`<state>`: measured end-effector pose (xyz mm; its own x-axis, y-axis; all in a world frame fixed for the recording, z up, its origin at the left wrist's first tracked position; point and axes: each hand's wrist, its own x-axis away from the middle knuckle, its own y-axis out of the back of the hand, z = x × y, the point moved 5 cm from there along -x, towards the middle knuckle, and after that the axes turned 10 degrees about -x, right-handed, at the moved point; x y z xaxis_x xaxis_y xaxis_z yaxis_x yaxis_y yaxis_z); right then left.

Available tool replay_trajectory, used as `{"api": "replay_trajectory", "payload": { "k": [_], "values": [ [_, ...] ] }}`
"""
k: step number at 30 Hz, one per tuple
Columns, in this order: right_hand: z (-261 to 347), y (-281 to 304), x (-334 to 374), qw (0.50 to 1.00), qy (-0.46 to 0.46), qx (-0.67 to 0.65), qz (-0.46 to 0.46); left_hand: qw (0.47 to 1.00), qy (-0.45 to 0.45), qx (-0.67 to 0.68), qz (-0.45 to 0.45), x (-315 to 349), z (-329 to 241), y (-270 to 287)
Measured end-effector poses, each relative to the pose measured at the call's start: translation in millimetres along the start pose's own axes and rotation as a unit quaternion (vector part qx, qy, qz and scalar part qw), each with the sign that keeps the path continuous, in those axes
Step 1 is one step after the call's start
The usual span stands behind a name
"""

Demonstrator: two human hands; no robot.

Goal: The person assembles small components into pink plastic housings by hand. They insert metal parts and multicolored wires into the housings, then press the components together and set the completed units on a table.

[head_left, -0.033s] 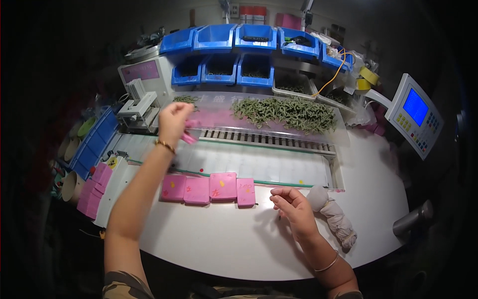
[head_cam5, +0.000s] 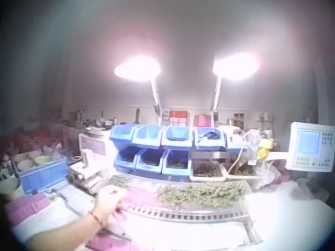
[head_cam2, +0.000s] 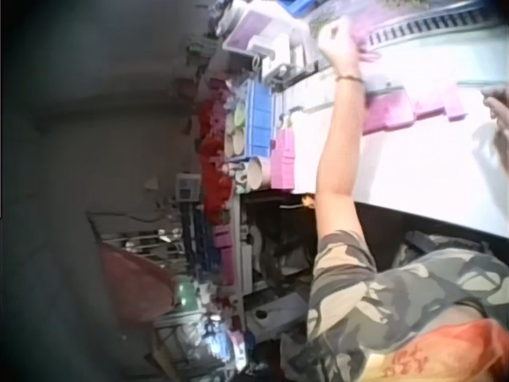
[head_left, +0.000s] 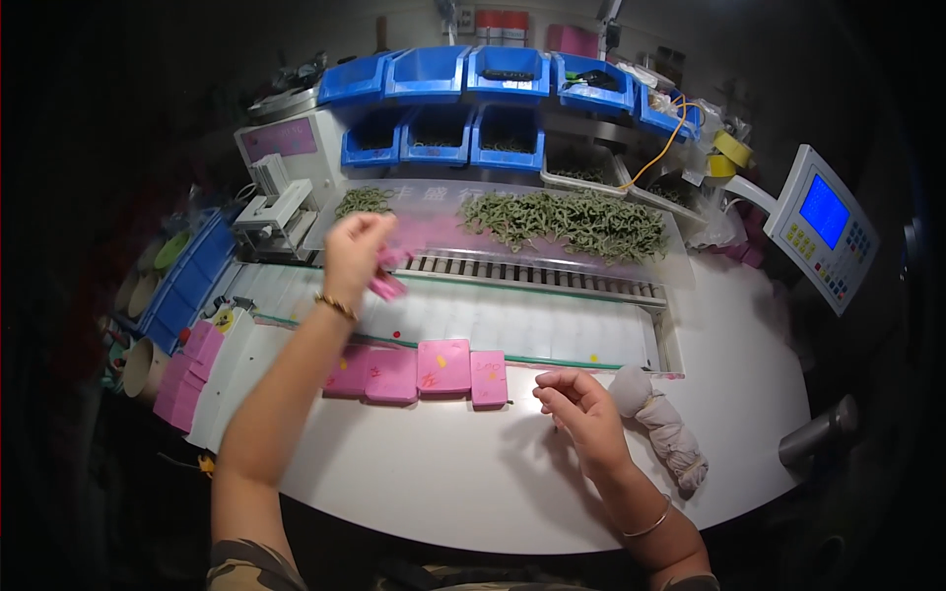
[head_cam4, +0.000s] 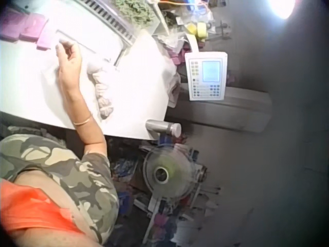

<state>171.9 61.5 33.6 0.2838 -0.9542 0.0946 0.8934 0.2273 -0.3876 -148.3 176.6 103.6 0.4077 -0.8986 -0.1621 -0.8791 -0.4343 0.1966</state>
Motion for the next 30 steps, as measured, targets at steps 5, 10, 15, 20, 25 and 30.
{"api": "replay_trajectory", "payload": {
  "k": [5, 10, 15, 20, 25, 30],
  "values": [
    [27.2, -28.7, 18.6, 0.908, 0.294, 0.278, 0.112, 0.947, 0.162, 0.202, 0.188, 126.6, 15.7, -88.8],
    [26.7, -52.5, 36.8, 0.755, 0.434, 0.471, 0.139, 0.907, 0.18, 0.278, 0.262, 180.0, 21.7, -118.5],
    [44.0, -38.5, 27.2, 0.775, 0.427, 0.454, 0.105, 0.859, 0.195, 0.342, 0.328, 197.3, 8.4, -123.7],
    [32.2, -53.0, 36.3, 0.698, 0.473, 0.524, 0.118, 0.839, 0.285, 0.404, 0.227, 187.5, 8.9, -125.8],
    [27.1, -46.8, 58.7, 0.617, 0.486, 0.601, 0.15, 0.786, 0.341, 0.42, 0.298, 180.7, 27.8, -134.5],
    [52.1, 7.4, 61.4, 0.591, 0.403, 0.698, 0.032, 0.832, 0.335, 0.391, 0.209, 176.7, 43.0, -125.4]
  ]
}}
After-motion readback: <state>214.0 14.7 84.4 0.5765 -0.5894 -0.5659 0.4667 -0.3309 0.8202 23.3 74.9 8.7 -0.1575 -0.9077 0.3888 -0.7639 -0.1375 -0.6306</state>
